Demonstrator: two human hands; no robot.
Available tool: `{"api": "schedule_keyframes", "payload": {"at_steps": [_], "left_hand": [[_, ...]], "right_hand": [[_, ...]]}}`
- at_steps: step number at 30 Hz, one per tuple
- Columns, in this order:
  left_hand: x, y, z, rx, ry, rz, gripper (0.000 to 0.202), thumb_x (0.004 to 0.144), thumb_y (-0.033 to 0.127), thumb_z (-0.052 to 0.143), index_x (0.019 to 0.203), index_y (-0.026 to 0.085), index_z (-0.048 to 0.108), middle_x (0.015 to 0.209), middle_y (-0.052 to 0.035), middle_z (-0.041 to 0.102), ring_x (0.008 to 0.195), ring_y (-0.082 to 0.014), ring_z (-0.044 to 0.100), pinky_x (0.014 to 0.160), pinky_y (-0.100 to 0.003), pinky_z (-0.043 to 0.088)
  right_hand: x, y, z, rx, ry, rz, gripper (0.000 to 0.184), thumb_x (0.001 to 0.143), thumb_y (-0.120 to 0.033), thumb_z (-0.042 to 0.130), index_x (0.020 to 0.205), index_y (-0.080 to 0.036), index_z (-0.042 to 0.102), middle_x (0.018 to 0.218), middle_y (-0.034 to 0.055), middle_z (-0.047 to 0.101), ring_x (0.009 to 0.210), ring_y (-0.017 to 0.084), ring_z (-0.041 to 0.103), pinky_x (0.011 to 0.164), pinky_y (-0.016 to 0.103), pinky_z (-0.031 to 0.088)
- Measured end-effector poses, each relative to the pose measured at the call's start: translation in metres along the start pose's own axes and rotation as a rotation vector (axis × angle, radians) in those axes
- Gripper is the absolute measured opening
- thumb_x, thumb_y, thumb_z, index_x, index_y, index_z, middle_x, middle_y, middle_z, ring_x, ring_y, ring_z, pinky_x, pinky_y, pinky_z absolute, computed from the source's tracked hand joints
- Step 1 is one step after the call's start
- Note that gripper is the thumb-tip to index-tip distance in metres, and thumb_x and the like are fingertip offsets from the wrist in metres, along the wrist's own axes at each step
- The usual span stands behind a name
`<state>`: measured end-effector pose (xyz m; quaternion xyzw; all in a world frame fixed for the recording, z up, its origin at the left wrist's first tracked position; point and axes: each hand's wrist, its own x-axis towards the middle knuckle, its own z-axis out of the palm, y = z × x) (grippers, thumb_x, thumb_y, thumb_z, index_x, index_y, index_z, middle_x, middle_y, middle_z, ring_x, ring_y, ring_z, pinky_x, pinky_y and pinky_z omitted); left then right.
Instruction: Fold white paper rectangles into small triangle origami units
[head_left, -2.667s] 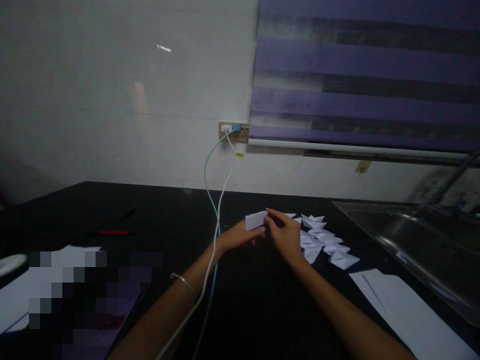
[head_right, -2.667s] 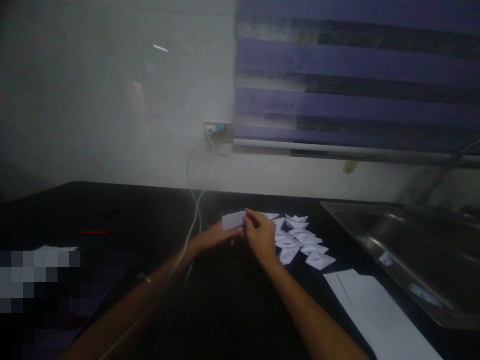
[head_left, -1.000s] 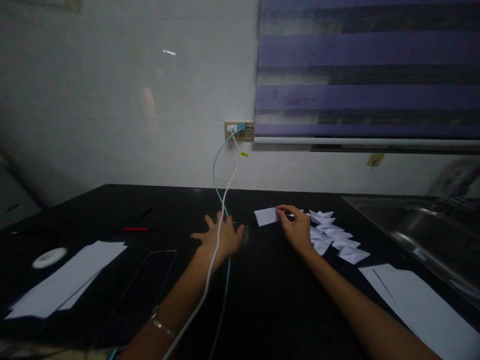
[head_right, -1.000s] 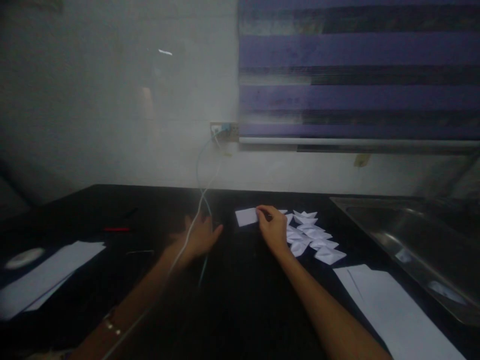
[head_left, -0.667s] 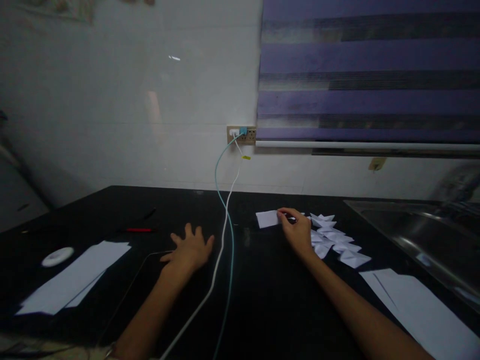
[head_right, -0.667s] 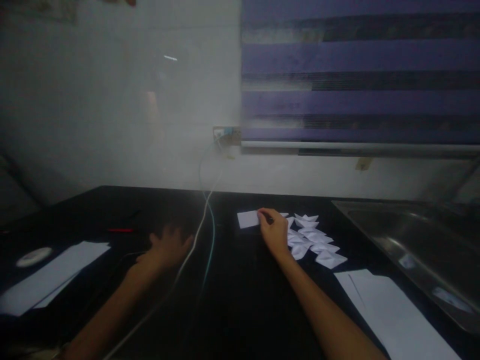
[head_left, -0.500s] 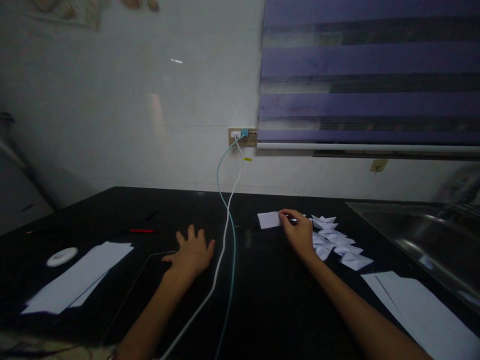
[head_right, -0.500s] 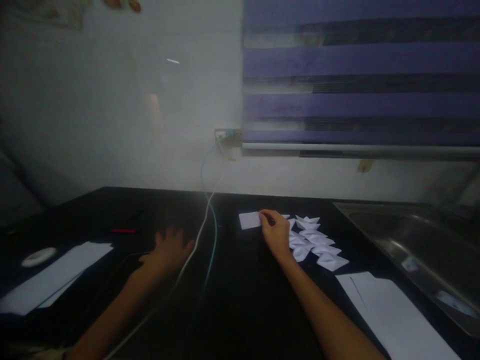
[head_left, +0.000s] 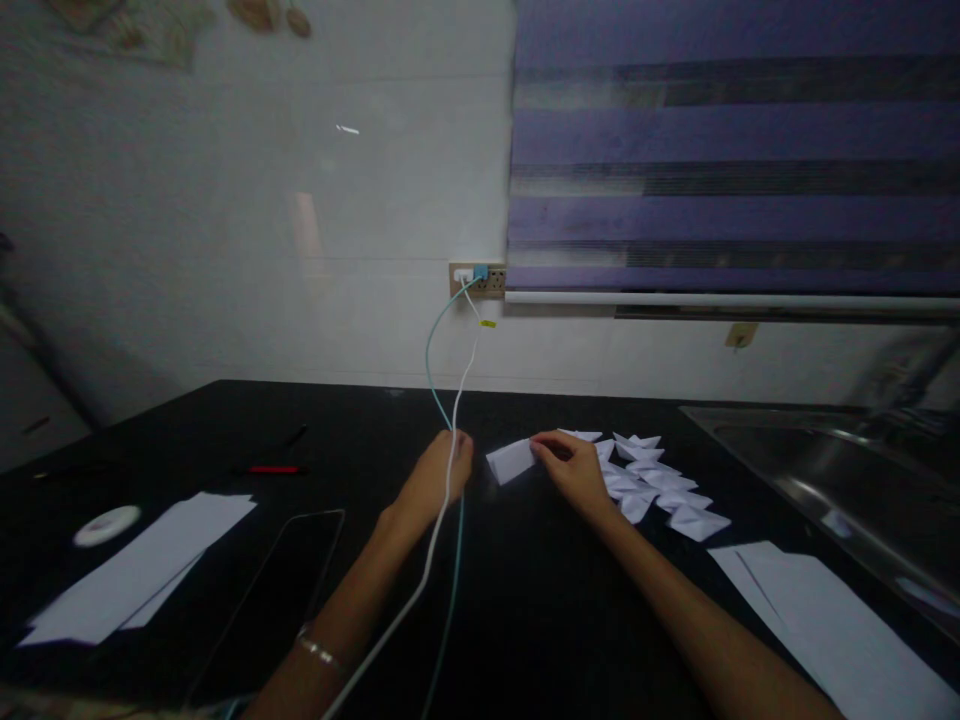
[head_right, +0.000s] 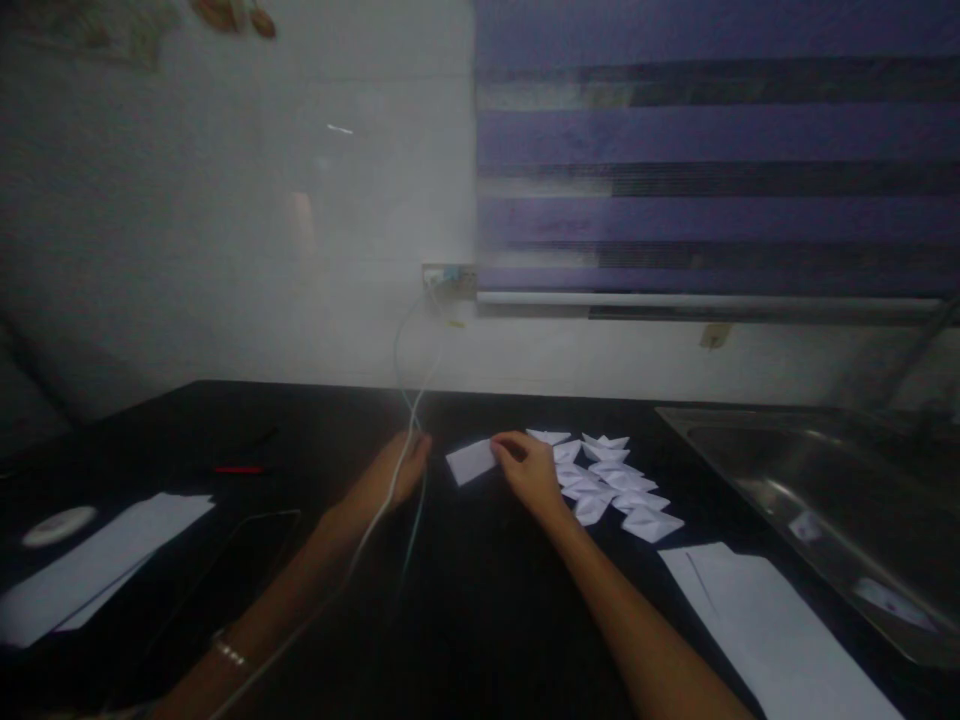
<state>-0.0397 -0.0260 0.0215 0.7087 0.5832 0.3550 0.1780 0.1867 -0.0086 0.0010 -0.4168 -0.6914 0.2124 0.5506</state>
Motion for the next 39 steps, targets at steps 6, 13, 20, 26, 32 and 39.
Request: {"api": "schedule_keyframes", "payload": {"at_steps": [6,13,20,26,32,39], "left_hand": [[0.039,0.025,0.033,-0.466,-0.422,0.056,0.057,0.086,0.061,0.036,0.079,0.012,0.064,0.062,-0.002,0.055,0.056,-0.0123,0.048,0.055,-0.023,0.037],[0.043,0.037,0.05,-0.831,-0.603,-0.034,0.05,0.078,0.059,0.055,0.09,0.012,0.066,0.063,0.0004,0.052,0.055,-0.009,0.043,0.051,-0.019,0.031],[0.045,0.028,0.066,-1.041,-0.579,-0.05,0.042,0.073,0.049,0.067,0.085,0.009,0.067,0.07,-0.0041,0.059,0.06,-0.0106,0.051,0.056,-0.021,0.035],[0.033,0.028,0.059,-1.14,-0.586,-0.093,0.034,0.075,0.043,0.067,0.093,0.014,0.064,0.082,-0.0052,0.063,0.067,-0.0104,0.057,0.061,-0.02,0.041],[0.031,0.013,0.062,-1.05,-0.717,-0.098,0.039,0.078,0.047,0.063,0.095,0.012,0.06,0.083,-0.0082,0.063,0.067,-0.015,0.064,0.052,-0.02,0.044],[0.033,0.01,0.067,-1.124,-0.559,-0.07,0.036,0.073,0.031,0.07,0.103,0.012,0.064,0.102,-0.0121,0.063,0.09,-0.021,0.062,0.072,-0.034,0.053]], "right_hand": [[0.002,0.0,-0.002,0.022,-0.007,-0.098,0.013,0.079,-0.023,0.061,0.085,-0.021,0.072,0.095,0.0062,0.068,0.092,0.021,0.062,0.084,0.036,0.048],[0.005,-0.004,-0.006,-0.189,0.092,-0.173,0.011,0.079,-0.024,0.062,0.082,-0.021,0.072,0.081,0.0043,0.054,0.077,0.018,0.055,0.068,0.03,0.046],[-0.001,-0.012,-0.006,-0.306,-0.03,-0.162,0.015,0.086,-0.025,0.052,0.089,-0.019,0.066,0.072,0.0021,0.063,0.065,0.016,0.056,0.062,0.027,0.042],[-0.003,-0.02,-0.004,-0.325,-0.057,-0.129,0.018,0.086,-0.033,0.052,0.084,-0.02,0.065,0.071,0.0032,0.066,0.064,0.017,0.06,0.061,0.027,0.043],[-0.004,-0.016,-0.001,-0.342,-0.136,-0.082,0.022,0.086,-0.034,0.052,0.079,-0.02,0.067,0.068,0.0034,0.067,0.062,0.017,0.06,0.059,0.027,0.043],[-0.003,-0.008,0.002,-0.386,-0.092,-0.111,0.014,0.078,-0.031,0.062,0.084,-0.018,0.064,0.08,0.0049,0.063,0.075,0.019,0.057,0.066,0.028,0.042]]}}
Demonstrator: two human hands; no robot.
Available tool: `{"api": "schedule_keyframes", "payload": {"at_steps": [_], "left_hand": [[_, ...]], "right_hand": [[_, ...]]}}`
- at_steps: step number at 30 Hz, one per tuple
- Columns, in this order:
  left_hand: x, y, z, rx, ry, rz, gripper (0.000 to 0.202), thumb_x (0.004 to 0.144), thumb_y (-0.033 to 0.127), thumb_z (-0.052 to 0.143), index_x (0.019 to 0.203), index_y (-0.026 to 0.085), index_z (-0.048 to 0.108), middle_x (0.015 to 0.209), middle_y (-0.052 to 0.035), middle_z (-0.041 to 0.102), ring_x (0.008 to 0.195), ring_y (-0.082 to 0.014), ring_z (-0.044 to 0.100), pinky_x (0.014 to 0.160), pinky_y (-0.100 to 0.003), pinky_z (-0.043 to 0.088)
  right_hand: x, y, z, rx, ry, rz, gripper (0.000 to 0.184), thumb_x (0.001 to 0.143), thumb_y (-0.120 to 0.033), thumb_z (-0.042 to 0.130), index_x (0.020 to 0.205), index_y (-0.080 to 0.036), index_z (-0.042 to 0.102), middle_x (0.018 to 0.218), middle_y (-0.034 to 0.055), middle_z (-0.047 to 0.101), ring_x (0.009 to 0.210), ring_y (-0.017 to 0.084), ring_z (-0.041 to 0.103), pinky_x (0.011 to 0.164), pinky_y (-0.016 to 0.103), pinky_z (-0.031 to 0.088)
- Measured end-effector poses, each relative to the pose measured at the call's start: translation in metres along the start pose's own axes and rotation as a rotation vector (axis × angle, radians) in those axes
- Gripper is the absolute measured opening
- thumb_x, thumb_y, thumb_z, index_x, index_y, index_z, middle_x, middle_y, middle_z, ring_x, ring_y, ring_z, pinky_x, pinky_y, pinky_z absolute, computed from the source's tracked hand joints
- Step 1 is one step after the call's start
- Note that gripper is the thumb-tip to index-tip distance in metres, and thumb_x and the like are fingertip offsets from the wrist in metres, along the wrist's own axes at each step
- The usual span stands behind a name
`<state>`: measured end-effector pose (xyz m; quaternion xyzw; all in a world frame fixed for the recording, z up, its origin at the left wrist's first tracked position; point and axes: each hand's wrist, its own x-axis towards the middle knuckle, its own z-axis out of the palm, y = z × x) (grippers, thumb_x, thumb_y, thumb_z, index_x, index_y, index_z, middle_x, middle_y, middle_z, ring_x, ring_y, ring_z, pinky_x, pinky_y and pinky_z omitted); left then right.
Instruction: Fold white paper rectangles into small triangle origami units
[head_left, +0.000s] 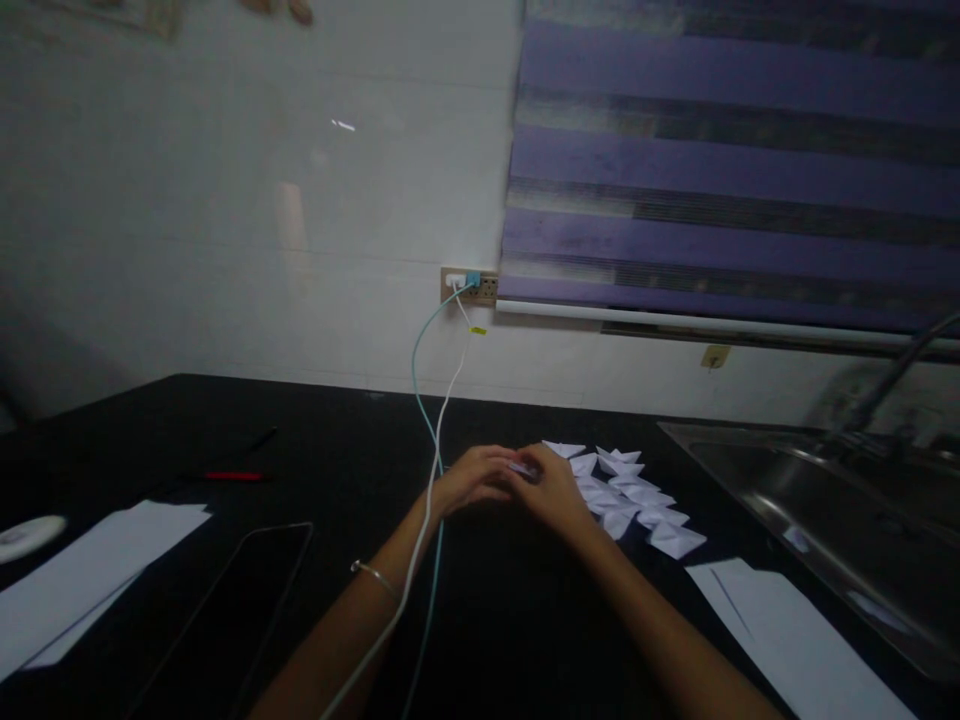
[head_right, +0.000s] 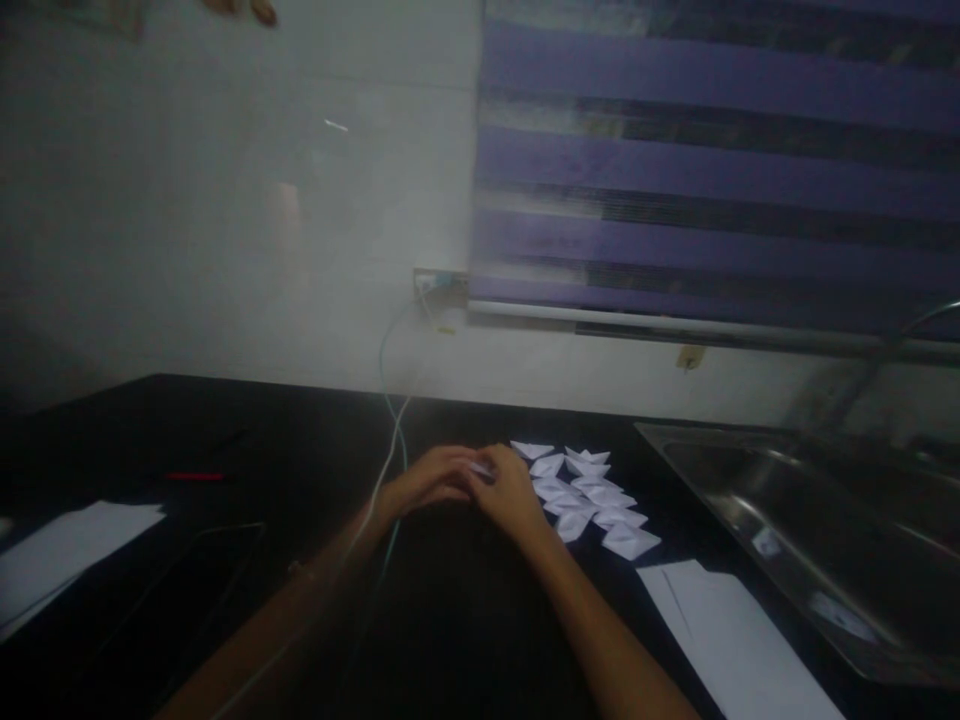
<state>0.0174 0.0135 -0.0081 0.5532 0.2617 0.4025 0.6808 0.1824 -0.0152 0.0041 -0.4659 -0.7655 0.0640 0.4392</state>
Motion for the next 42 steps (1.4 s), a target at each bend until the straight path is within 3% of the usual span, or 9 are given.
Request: {"api": "schedule_keyframes", "payload": {"at_steps": [3,7,12,17,21,25,30,36,42], "left_hand": [[0.003,-0.001,0.001,0.065,0.085,0.062,0.034,0.071,0.029,0.071,0.1,0.013,0.066,0.103,-0.0112,0.063,0.093,-0.0223,0.061,0.072,-0.035,0.054],[0.007,-0.003,-0.002,0.074,0.075,0.112,0.029,0.074,0.03,0.068,0.096,0.012,0.068,0.097,-0.0103,0.063,0.091,-0.021,0.061,0.075,-0.034,0.054],[0.008,-0.003,-0.003,0.075,0.127,0.081,0.027,0.073,0.025,0.069,0.095,0.01,0.069,0.087,-0.0077,0.063,0.081,-0.016,0.062,0.073,-0.028,0.053],[0.008,-0.003,-0.001,0.091,0.137,0.094,0.035,0.073,0.027,0.069,0.106,0.015,0.063,0.094,-0.007,0.063,0.083,-0.0157,0.061,0.072,-0.029,0.053],[0.009,-0.005,-0.002,0.108,0.155,0.094,0.048,0.072,0.03,0.071,0.116,0.016,0.058,0.092,-0.0061,0.063,0.083,-0.0159,0.061,0.072,-0.031,0.053],[0.01,-0.005,-0.002,0.138,0.147,0.057,0.034,0.072,0.031,0.071,0.099,0.011,0.065,0.095,-0.009,0.064,0.085,-0.017,0.061,0.073,-0.029,0.051],[0.007,-0.002,-0.001,0.149,0.116,0.059,0.043,0.072,0.029,0.07,0.112,0.014,0.062,0.093,-0.0069,0.065,0.082,-0.015,0.061,0.071,-0.026,0.049],[0.011,-0.007,-0.004,0.154,0.099,0.062,0.032,0.071,0.028,0.069,0.099,0.012,0.065,0.084,-0.0052,0.064,0.072,-0.0125,0.06,0.065,-0.022,0.047],[0.014,-0.013,-0.009,0.108,0.082,0.079,0.032,0.073,0.032,0.069,0.098,0.012,0.064,0.087,-0.006,0.064,0.077,-0.0139,0.062,0.067,-0.023,0.048]], "right_hand": [[0.001,0.003,0.001,-0.035,0.041,0.004,0.017,0.079,-0.034,0.062,0.081,-0.018,0.062,0.076,0.0038,0.058,0.072,0.018,0.054,0.064,0.028,0.04],[0.001,0.009,0.002,0.002,0.01,0.074,0.019,0.081,-0.038,0.059,0.081,-0.019,0.056,0.067,-0.0004,0.052,0.062,0.015,0.049,0.056,0.026,0.036],[0.0,0.016,0.002,0.068,-0.086,0.08,0.016,0.078,-0.028,0.061,0.087,-0.021,0.051,0.064,-0.0042,0.05,0.057,0.014,0.05,0.053,0.025,0.036],[-0.002,0.017,0.002,0.058,-0.174,0.062,0.021,0.076,-0.019,0.061,0.094,-0.022,0.05,0.067,-0.0032,0.057,0.059,0.015,0.055,0.055,0.025,0.038],[-0.002,0.017,0.002,0.1,-0.239,0.055,0.017,0.079,-0.024,0.062,0.092,-0.021,0.051,0.068,-0.002,0.059,0.059,0.015,0.056,0.055,0.025,0.039],[-0.003,0.017,0.001,0.069,-0.259,0.019,0.013,0.082,-0.028,0.06,0.091,-0.021,0.054,0.071,-0.0007,0.061,0.063,0.015,0.057,0.056,0.025,0.038],[-0.003,0.013,-0.002,-0.033,-0.266,-0.015,0.011,0.084,-0.026,0.056,0.093,-0.02,0.056,0.071,0.0007,0.062,0.063,0.015,0.056,0.056,0.024,0.035],[-0.004,0.011,-0.008,-0.162,-0.293,-0.055,0.019,0.081,-0.032,0.061,0.096,-0.021,0.056,0.07,0.0006,0.062,0.062,0.016,0.056,0.053,0.024,0.03],[-0.004,0.012,-0.008,-0.106,-0.325,-0.053,0.017,0.083,-0.033,0.059,0.094,-0.021,0.055,0.07,0.0008,0.062,0.062,0.017,0.056,0.054,0.025,0.033]]}}
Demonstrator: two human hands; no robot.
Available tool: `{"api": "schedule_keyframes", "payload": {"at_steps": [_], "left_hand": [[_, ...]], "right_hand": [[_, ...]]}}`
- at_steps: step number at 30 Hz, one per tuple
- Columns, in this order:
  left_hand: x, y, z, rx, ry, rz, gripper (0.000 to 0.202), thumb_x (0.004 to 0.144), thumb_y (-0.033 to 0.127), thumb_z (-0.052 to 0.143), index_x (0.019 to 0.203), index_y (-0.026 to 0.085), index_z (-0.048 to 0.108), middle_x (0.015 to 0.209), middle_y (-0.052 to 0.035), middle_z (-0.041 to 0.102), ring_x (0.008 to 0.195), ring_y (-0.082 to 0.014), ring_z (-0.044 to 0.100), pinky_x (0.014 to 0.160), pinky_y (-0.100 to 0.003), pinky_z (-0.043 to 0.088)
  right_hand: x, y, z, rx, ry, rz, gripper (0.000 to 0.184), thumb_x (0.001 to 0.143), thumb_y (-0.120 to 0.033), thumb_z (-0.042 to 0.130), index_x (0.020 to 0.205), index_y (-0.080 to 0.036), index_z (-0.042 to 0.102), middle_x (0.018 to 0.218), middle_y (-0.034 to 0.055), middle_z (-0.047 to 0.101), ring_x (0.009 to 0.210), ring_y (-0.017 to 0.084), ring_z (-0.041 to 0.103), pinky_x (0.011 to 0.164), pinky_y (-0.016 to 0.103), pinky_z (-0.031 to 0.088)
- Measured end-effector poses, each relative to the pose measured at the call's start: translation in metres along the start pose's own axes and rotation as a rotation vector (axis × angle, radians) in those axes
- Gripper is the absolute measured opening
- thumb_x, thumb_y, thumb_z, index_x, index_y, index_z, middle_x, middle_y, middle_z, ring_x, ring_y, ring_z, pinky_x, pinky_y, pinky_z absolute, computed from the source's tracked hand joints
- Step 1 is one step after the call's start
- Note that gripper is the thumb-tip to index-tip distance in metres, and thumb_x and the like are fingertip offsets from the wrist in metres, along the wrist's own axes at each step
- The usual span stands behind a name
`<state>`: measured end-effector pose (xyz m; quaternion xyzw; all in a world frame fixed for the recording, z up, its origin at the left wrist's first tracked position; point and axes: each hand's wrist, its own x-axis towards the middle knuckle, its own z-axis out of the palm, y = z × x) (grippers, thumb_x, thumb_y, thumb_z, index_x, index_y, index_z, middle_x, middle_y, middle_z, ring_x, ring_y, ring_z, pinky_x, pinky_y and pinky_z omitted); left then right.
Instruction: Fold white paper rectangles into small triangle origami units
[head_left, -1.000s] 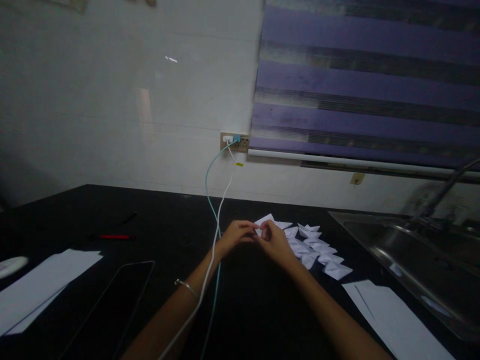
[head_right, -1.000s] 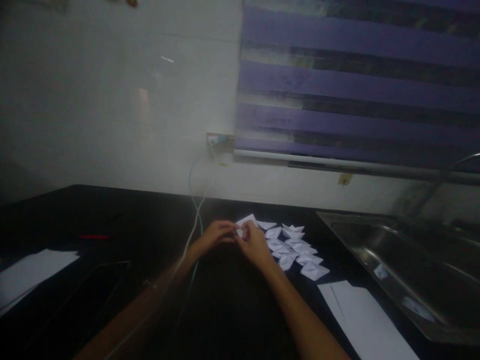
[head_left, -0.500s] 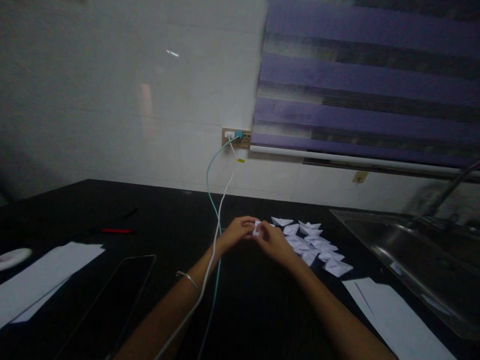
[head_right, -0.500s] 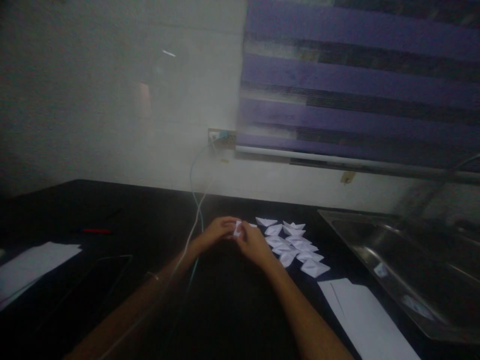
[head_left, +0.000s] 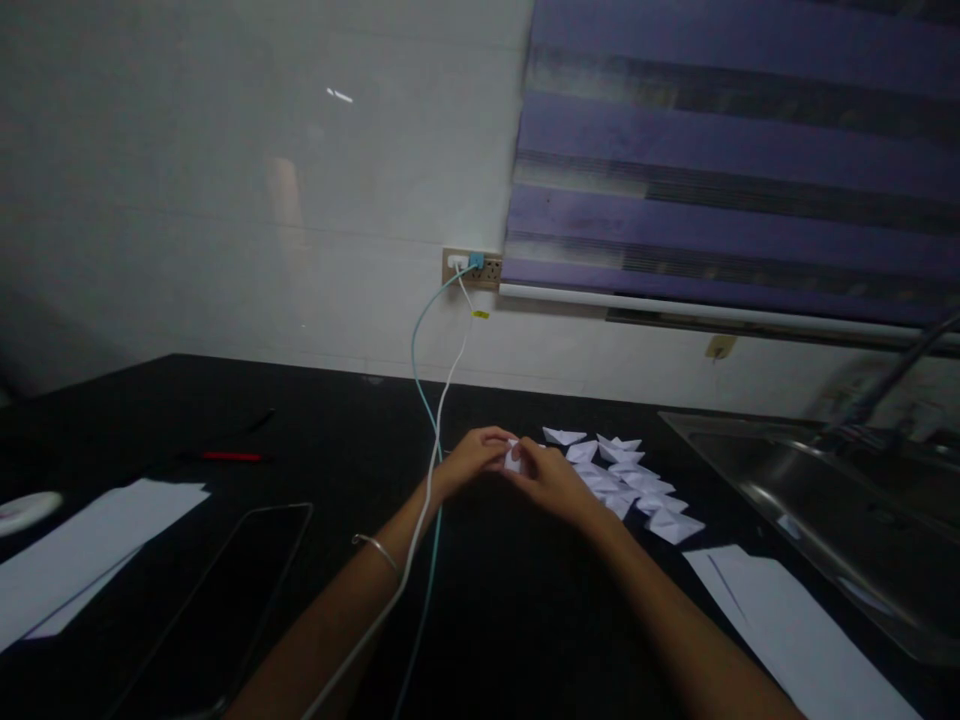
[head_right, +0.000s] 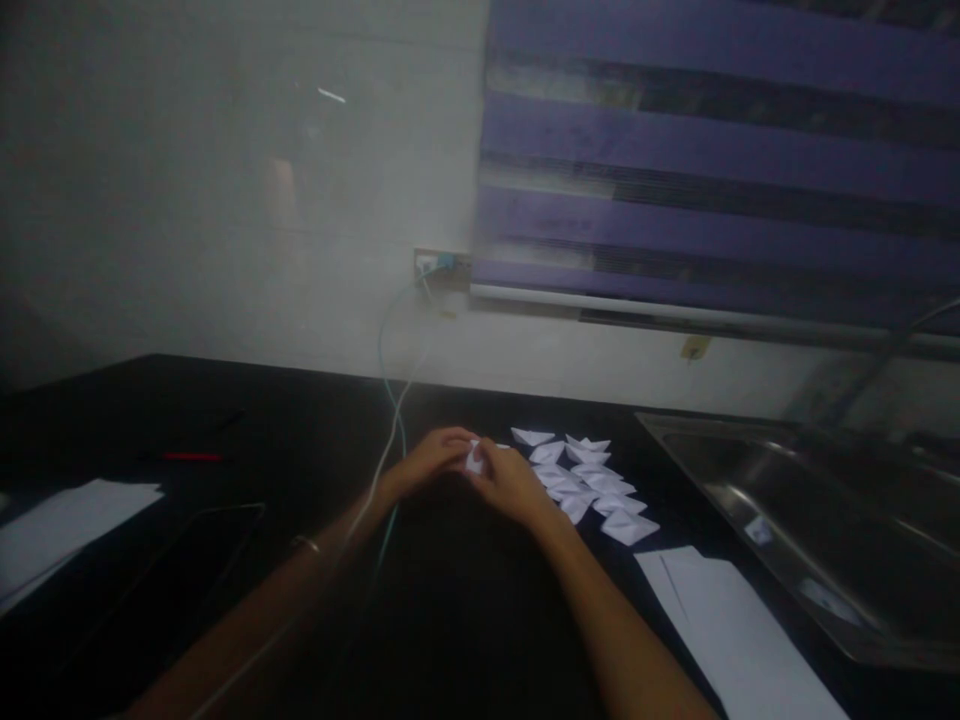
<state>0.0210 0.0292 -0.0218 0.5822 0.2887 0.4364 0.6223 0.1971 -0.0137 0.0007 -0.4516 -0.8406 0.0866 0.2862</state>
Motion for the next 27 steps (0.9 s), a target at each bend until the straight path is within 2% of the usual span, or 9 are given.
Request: {"api": "schedule_keyframes", "payload": {"at_steps": [4,7,10,14,19,23,27], "left_hand": [[-0.002,0.002,0.0,-0.037,0.002,0.006,0.033,0.072,0.032,0.071,0.097,0.011,0.063,0.091,-0.0077,0.065,0.082,-0.016,0.063,0.075,-0.029,0.05],[-0.003,0.003,0.001,-0.044,0.024,-0.003,0.032,0.072,0.032,0.071,0.095,0.011,0.063,0.089,-0.0072,0.064,0.08,-0.0154,0.063,0.077,-0.03,0.051],[-0.003,0.003,0.002,-0.058,0.023,-0.003,0.033,0.074,0.032,0.069,0.1,0.013,0.062,0.091,-0.0074,0.064,0.081,-0.0157,0.064,0.078,-0.032,0.052],[-0.005,0.008,0.005,-0.045,-0.014,0.003,0.044,0.075,0.031,0.069,0.115,0.017,0.057,0.094,-0.0066,0.064,0.083,-0.0168,0.064,0.08,-0.037,0.053],[-0.008,0.014,0.007,-0.028,-0.011,0.02,0.037,0.074,0.033,0.07,0.104,0.016,0.059,0.096,-0.0066,0.062,0.087,-0.0181,0.062,0.077,-0.037,0.055],[-0.009,0.016,0.007,-0.048,0.006,0.02,0.037,0.072,0.036,0.071,0.1,0.017,0.057,0.093,-0.0041,0.061,0.086,-0.0173,0.062,0.074,-0.036,0.056],[-0.01,0.016,0.007,0.003,0.029,0.059,0.037,0.072,0.038,0.071,0.099,0.017,0.057,0.085,-0.0021,0.063,0.076,-0.0138,0.062,0.065,-0.026,0.054]], "right_hand": [[0.0,0.001,-0.001,0.027,-0.016,-0.065,0.008,0.089,-0.024,0.048,0.09,-0.02,0.055,0.079,0.0035,0.063,0.069,0.017,0.057,0.061,0.027,0.038],[0.001,0.003,0.0,-0.015,-0.02,-0.117,0.014,0.09,-0.018,0.041,0.086,-0.02,0.054,0.082,0.0049,0.062,0.073,0.018,0.057,0.066,0.029,0.04],[0.003,0.005,0.001,-0.066,0.052,-0.156,0.015,0.09,-0.016,0.038,0.087,-0.019,0.052,0.087,0.0071,0.06,0.081,0.02,0.055,0.074,0.032,0.041],[0.004,0.003,0.0,-0.075,0.131,-0.194,0.015,0.09,-0.013,0.036,0.086,-0.019,0.049,0.092,0.0091,0.054,0.088,0.021,0.05,0.08,0.034,0.041],[0.005,0.001,0.001,-0.006,0.142,-0.156,0.015,0.092,-0.015,0.033,0.087,-0.019,0.047,0.088,0.0073,0.053,0.081,0.019,0.05,0.073,0.032,0.04],[0.007,0.003,0.003,0.055,0.23,-0.055,0.015,0.093,-0.018,0.033,0.085,-0.019,0.046,0.077,0.004,0.052,0.071,0.018,0.05,0.065,0.03,0.038],[0.008,0.004,0.003,0.089,0.292,-0.023,0.015,0.092,-0.02,0.035,0.082,-0.019,0.047,0.074,0.0032,0.053,0.069,0.018,0.051,0.064,0.029,0.036]]}}
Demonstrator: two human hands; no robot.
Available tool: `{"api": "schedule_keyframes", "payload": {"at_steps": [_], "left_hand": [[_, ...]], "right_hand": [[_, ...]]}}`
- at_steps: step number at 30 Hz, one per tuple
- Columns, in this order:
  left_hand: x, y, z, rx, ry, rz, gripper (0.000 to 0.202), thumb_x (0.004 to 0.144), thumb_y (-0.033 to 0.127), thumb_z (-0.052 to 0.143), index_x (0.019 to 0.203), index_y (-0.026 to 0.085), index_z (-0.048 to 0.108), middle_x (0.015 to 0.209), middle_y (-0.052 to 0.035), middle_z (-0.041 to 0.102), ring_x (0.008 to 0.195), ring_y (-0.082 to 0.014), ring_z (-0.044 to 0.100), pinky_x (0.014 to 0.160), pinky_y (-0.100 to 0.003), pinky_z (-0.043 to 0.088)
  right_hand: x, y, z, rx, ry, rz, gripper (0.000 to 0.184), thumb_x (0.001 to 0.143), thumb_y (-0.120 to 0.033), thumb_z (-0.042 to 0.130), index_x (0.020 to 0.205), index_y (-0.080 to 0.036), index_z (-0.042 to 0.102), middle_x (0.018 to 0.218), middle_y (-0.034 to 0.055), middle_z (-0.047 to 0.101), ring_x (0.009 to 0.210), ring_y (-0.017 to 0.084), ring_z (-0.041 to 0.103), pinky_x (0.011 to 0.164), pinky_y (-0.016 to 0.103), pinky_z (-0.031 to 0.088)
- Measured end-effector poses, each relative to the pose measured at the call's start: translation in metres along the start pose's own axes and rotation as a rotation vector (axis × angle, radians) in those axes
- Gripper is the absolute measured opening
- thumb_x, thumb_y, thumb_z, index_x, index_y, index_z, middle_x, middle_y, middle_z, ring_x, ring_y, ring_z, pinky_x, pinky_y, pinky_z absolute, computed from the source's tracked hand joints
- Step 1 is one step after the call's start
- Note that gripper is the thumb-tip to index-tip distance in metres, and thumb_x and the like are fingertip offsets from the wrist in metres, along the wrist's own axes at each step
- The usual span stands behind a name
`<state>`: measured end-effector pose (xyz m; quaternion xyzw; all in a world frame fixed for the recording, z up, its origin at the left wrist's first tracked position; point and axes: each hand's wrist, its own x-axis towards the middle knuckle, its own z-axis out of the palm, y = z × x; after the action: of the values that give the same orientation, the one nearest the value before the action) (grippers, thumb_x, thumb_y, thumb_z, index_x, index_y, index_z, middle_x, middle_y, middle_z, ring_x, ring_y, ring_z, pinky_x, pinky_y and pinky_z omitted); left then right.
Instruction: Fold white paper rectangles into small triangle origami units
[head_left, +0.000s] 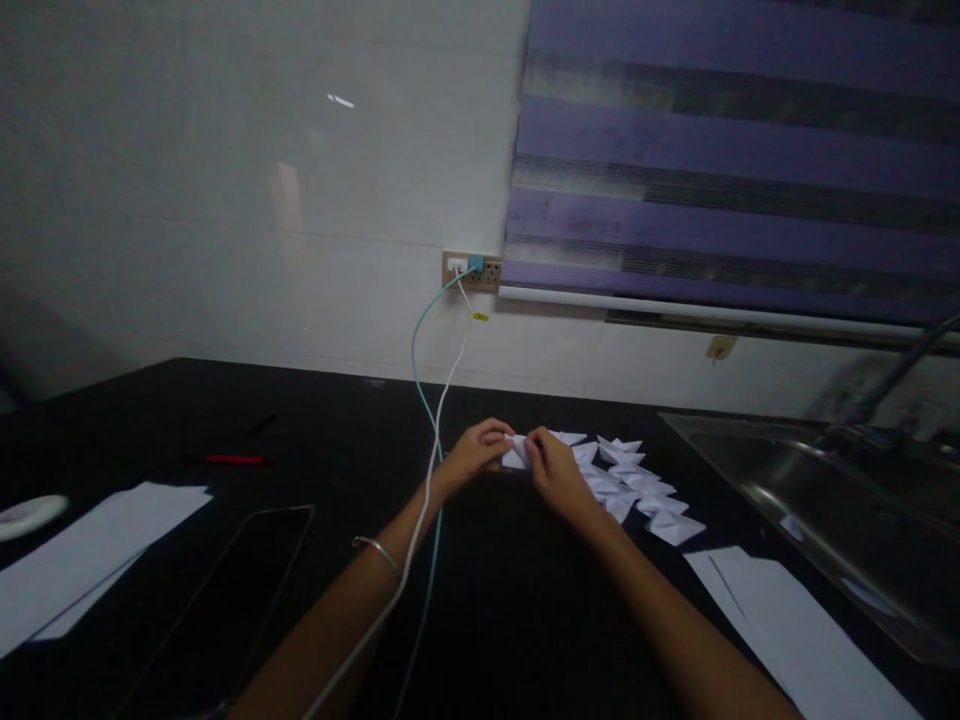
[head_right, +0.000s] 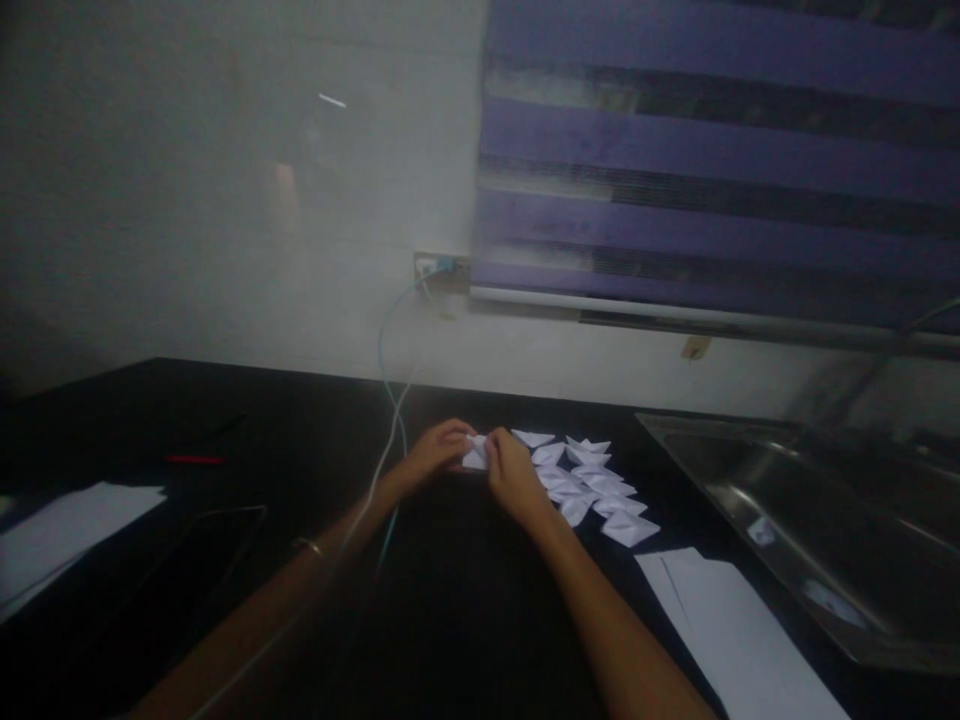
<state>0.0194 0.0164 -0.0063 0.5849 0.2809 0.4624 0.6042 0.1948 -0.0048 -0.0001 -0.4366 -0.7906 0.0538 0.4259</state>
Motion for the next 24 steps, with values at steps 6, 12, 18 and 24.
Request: {"api": "schedule_keyframes", "payload": {"at_steps": [6,12,18,24], "left_hand": [[0.006,-0.007,-0.002,0.083,0.06,0.074,0.034,0.072,0.039,0.071,0.091,0.014,0.058,0.082,-0.0048,0.066,0.071,-0.0142,0.064,0.061,-0.025,0.054],[0.009,-0.011,0.0,0.138,0.096,0.137,0.031,0.073,0.037,0.071,0.084,0.011,0.059,0.077,-0.0064,0.067,0.066,-0.0141,0.065,0.06,-0.025,0.054],[0.006,-0.005,0.006,0.178,0.101,0.124,0.028,0.073,0.035,0.072,0.082,0.011,0.06,0.075,-0.0061,0.068,0.06,-0.012,0.064,0.057,-0.023,0.053],[0.005,-0.005,0.007,0.185,0.088,0.136,0.03,0.072,0.036,0.072,0.085,0.012,0.06,0.078,-0.0063,0.068,0.067,-0.015,0.065,0.058,-0.025,0.054]], "right_hand": [[0.001,0.0,-0.001,0.005,0.054,0.065,0.016,0.092,-0.023,0.036,0.082,-0.019,0.048,0.072,0.0022,0.054,0.068,0.018,0.052,0.063,0.028,0.035],[0.0,0.001,0.001,-0.024,0.084,0.119,0.015,0.091,-0.023,0.037,0.082,-0.019,0.048,0.071,0.0022,0.054,0.068,0.019,0.053,0.063,0.029,0.035],[0.001,-0.001,0.0,-0.062,0.121,0.108,0.016,0.09,-0.021,0.037,0.078,-0.02,0.047,0.072,0.0032,0.053,0.07,0.019,0.051,0.064,0.03,0.035],[0.002,0.002,0.0,-0.105,0.198,0.034,0.014,0.087,-0.018,0.038,0.078,-0.019,0.048,0.081,0.0064,0.05,0.08,0.022,0.05,0.073,0.034,0.04]]}}
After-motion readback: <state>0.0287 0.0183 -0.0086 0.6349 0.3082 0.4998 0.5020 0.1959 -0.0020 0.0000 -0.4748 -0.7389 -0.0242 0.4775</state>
